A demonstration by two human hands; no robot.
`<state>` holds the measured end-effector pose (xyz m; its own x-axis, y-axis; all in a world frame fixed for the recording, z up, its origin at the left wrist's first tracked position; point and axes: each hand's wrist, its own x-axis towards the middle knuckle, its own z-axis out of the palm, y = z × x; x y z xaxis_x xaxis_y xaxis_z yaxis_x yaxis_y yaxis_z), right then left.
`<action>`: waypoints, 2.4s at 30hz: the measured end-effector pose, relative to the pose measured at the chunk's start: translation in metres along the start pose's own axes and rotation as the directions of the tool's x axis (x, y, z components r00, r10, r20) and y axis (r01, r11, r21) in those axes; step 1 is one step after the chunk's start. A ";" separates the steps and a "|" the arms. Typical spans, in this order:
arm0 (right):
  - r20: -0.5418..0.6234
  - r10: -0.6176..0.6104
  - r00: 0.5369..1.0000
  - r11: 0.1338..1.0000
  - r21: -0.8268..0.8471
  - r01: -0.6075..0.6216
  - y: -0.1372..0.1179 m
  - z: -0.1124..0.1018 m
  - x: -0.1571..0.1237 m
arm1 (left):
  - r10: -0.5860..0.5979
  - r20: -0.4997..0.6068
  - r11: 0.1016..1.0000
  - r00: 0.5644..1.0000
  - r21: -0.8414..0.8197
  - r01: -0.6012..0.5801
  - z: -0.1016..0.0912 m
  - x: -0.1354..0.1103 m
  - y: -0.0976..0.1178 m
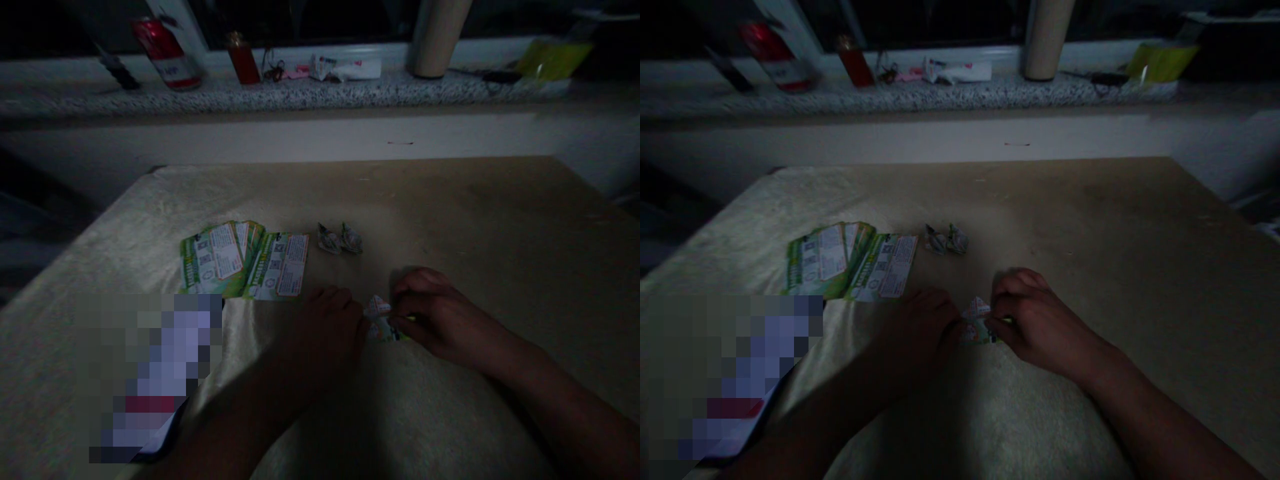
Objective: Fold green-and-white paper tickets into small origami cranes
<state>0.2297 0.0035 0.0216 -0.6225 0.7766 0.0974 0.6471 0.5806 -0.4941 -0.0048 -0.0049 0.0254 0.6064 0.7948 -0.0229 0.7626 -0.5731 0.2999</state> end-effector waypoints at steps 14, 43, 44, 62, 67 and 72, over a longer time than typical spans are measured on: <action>-0.084 0.163 0.983 0.982 -0.077 -0.169 -0.003 0.009 0.000 | -0.134 -0.027 0.991 0.991 0.021 0.135 0.003 0.001 0.004; -0.087 0.286 0.954 0.949 -0.114 -0.295 0.014 0.003 -0.007 | -0.159 -0.002 0.987 0.987 0.024 0.159 0.000 0.002 0.004; -0.092 0.288 0.953 0.948 -0.112 -0.298 0.014 0.003 -0.008 | -0.158 -0.005 0.987 0.987 0.025 0.158 0.000 0.001 0.004; -0.089 0.279 0.956 0.948 -0.134 -0.289 0.014 0.004 -0.007 | -0.232 0.113 0.973 0.966 0.025 0.230 -0.017 0.009 -0.007; -0.088 0.219 0.972 0.966 -0.118 -0.228 0.022 0.003 -0.009 | -0.245 0.117 0.967 0.963 -0.039 0.251 -0.019 0.005 -0.016; -0.071 0.178 0.981 0.980 -0.074 -0.184 0.031 -0.002 -0.011 | -0.210 0.057 0.966 0.976 -0.144 0.217 -0.012 0.000 -0.020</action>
<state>0.2577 0.0134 0.0072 -0.4642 0.8831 0.0688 0.7812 0.4448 -0.4381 -0.0225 0.0091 0.0304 0.4442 0.8849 -0.1401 0.8352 -0.3525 0.4221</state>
